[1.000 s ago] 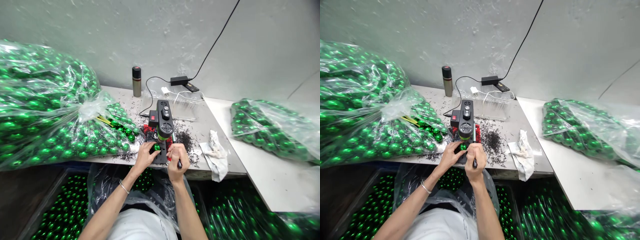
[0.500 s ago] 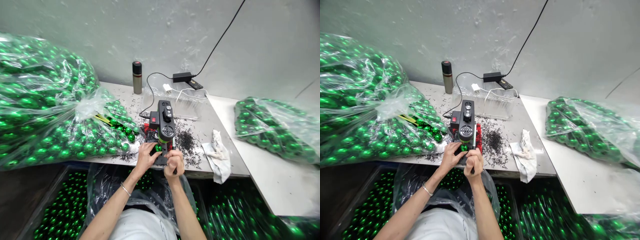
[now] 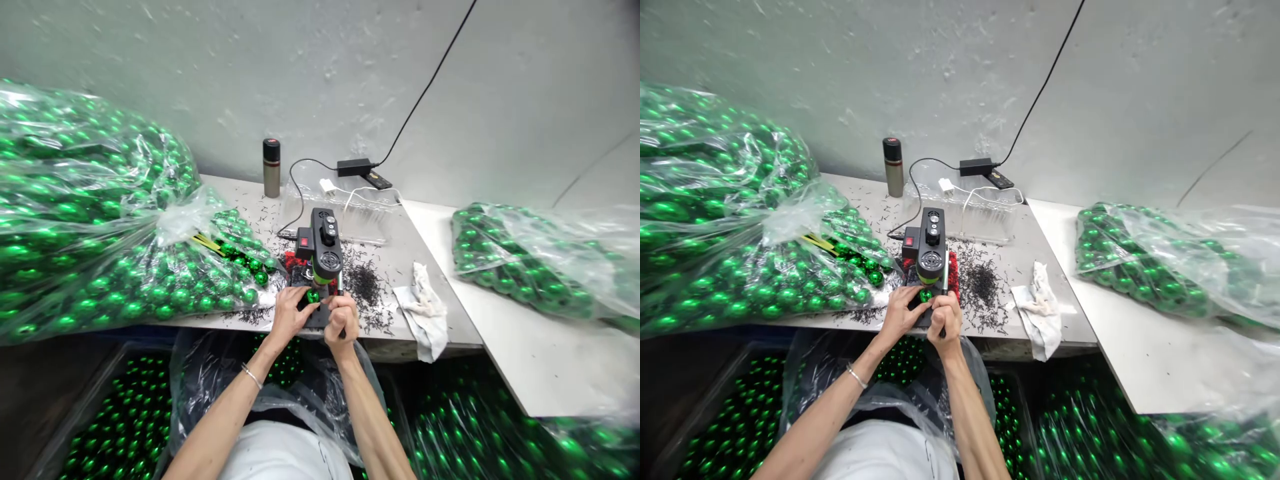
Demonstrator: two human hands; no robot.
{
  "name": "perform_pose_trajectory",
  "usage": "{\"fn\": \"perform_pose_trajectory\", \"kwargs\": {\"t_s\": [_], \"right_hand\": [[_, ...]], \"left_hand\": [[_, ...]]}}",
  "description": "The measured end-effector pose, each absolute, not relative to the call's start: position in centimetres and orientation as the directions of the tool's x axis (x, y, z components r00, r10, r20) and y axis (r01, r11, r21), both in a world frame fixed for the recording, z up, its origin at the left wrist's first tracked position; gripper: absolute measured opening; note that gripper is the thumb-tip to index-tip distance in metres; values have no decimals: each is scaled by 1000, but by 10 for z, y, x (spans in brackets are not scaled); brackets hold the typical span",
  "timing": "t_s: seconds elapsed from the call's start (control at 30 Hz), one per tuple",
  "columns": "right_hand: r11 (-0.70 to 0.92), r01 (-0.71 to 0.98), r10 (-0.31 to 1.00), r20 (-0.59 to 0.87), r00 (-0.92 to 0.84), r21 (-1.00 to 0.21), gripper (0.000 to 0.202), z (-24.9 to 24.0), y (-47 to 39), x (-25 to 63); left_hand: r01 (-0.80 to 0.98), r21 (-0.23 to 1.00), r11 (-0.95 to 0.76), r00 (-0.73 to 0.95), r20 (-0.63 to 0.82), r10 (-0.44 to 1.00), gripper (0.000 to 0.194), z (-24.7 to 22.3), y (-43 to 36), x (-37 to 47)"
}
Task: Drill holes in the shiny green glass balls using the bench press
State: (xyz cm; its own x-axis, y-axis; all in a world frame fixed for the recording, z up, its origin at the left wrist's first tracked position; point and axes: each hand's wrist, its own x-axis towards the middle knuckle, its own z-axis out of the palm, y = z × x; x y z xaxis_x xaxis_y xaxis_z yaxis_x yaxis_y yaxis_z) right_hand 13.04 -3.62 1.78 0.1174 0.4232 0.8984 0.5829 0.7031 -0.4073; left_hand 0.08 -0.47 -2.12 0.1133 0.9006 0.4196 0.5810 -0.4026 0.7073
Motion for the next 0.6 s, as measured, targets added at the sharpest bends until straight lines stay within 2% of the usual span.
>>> {"fn": "perform_pose_trajectory", "kwargs": {"t_s": [0.13, 0.23, 0.3, 0.43, 0.5, 0.6], "right_hand": [[732, 593, 381, 923, 52, -336, 27, 19, -34, 131], [734, 589, 374, 925, 64, -338, 28, 29, -35, 130], [705, 578, 417, 899, 132, -412, 29, 45, -38, 129], [543, 493, 619, 721, 312, -680, 32, 91, -43, 125], [513, 461, 663, 675, 322, -724, 34, 105, -44, 124], [524, 432, 665, 670, 331, -734, 35, 107, -45, 121]], "left_hand": [[585, 698, -414, 118, 431, 895, 28, -23, -3, 0], [586, 695, -418, 118, 437, 892, 29, -25, 1, 0], [581, 698, -419, 106, 446, 889, 29, -27, 4, 1], [552, 701, -452, 114, 473, 874, 29, -31, -7, -3], [555, 667, -497, 166, 497, 852, 35, -31, -20, -11], [618, 569, -543, 221, 537, 814, 54, -24, -37, -30]]}}
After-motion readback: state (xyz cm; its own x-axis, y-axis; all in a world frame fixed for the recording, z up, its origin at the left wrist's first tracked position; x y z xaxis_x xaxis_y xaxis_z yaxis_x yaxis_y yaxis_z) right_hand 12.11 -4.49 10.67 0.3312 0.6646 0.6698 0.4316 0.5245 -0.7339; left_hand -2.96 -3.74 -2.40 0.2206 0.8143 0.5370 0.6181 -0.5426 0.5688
